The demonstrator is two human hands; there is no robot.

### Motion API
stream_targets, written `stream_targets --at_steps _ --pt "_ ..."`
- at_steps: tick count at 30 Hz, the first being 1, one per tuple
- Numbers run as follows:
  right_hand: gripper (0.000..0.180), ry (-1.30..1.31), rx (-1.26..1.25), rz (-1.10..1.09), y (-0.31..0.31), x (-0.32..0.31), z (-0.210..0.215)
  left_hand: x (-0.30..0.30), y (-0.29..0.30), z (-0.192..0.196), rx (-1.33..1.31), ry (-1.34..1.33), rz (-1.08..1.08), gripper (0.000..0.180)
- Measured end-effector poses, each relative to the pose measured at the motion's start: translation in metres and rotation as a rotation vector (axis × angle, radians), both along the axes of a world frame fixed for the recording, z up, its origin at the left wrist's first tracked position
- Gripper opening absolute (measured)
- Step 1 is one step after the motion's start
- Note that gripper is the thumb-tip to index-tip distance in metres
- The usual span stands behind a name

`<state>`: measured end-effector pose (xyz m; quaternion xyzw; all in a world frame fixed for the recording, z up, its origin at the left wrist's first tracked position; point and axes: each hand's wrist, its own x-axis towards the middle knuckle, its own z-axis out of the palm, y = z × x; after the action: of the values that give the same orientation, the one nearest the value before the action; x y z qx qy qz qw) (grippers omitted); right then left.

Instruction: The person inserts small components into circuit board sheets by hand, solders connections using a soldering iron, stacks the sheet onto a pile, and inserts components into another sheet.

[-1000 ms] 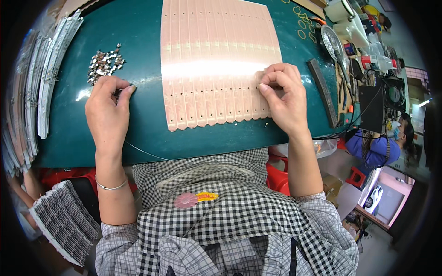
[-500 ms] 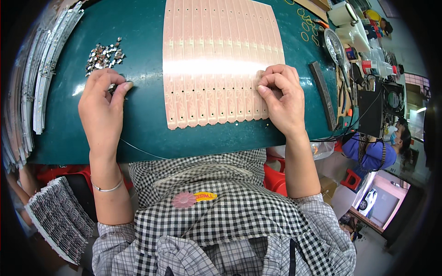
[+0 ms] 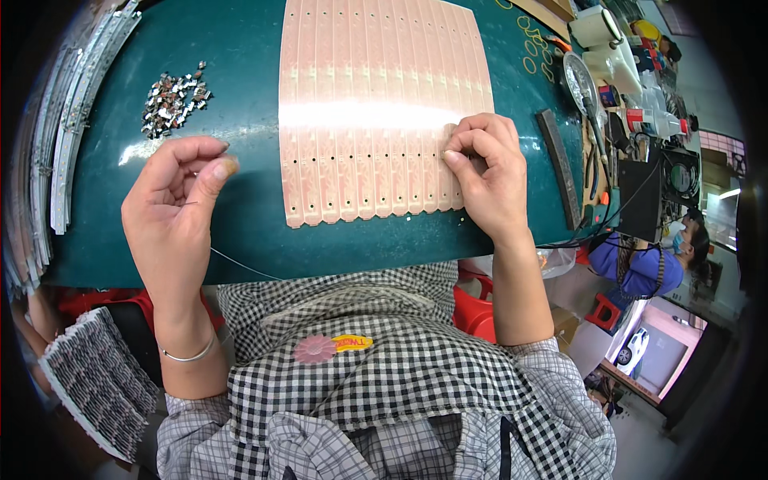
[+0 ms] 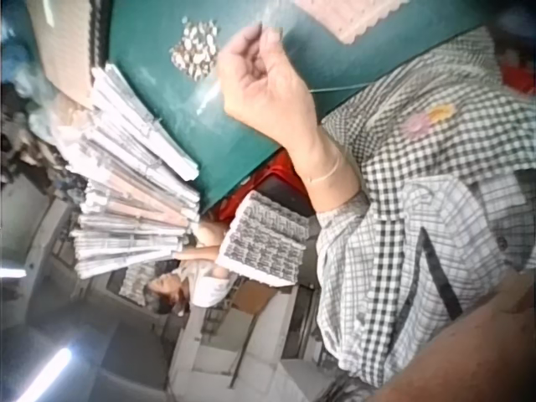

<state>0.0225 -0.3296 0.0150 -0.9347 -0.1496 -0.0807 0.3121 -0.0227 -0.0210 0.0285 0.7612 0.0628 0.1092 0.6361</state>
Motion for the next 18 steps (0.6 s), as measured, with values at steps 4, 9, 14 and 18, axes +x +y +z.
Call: stream_targets --at_steps 4,9,14,18 --pt "0.013 -0.072 -0.092 0.002 0.005 0.0 0.0 -0.006 -0.009 0.003 -0.107 0.054 -0.115 0.012" --pt "0.017 -0.108 -0.122 0.014 0.0 -0.001 0.002 -0.014 -0.031 0.003 -0.328 0.146 -0.267 0.015" --pt "0.02 0.028 0.179 0.093 0.029 -0.017 0.033 -0.018 -0.048 0.003 -0.665 0.343 -0.32 0.022" --pt "0.017 0.166 0.554 0.351 0.064 -0.035 0.033 -0.023 -0.058 -0.002 -0.798 0.357 -0.36 0.028"
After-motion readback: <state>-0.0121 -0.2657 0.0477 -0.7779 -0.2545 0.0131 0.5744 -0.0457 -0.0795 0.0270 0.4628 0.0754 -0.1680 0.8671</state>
